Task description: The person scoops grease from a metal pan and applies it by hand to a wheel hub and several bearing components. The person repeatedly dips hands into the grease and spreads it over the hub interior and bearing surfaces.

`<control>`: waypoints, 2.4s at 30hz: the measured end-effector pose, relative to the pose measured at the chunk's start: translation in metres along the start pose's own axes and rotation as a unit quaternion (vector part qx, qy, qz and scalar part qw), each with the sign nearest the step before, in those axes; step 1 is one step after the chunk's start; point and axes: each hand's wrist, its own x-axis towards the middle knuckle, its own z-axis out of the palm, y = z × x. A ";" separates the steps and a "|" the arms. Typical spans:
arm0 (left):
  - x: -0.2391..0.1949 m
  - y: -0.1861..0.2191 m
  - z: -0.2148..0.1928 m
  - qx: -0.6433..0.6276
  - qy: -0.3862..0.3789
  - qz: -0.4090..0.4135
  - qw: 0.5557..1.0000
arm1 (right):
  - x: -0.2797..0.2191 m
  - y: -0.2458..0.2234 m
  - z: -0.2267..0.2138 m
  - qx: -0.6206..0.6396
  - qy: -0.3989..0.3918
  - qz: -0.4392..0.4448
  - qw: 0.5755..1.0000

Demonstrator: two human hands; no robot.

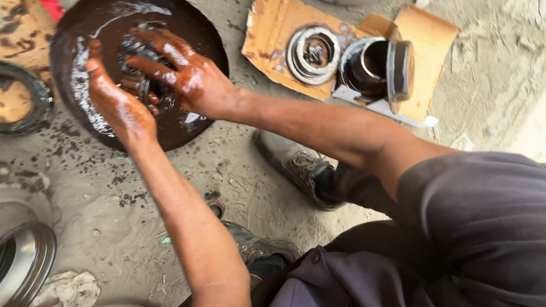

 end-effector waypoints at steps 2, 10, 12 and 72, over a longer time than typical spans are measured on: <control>0.001 0.003 0.001 0.123 0.012 0.014 0.992 | -0.001 0.002 -0.002 -0.023 -0.026 -0.016 0.999; -0.015 0.015 0.006 0.202 0.020 0.018 0.979 | 0.012 0.003 0.015 -0.072 -0.035 -0.124 0.989; -0.018 0.017 0.008 0.204 0.023 0.039 0.978 | 0.024 0.005 0.018 -0.078 -0.060 -0.113 0.989; -0.011 -0.016 -0.026 -0.105 0.291 -0.181 0.933 | 0.016 0.021 0.060 0.157 -0.016 0.098 0.983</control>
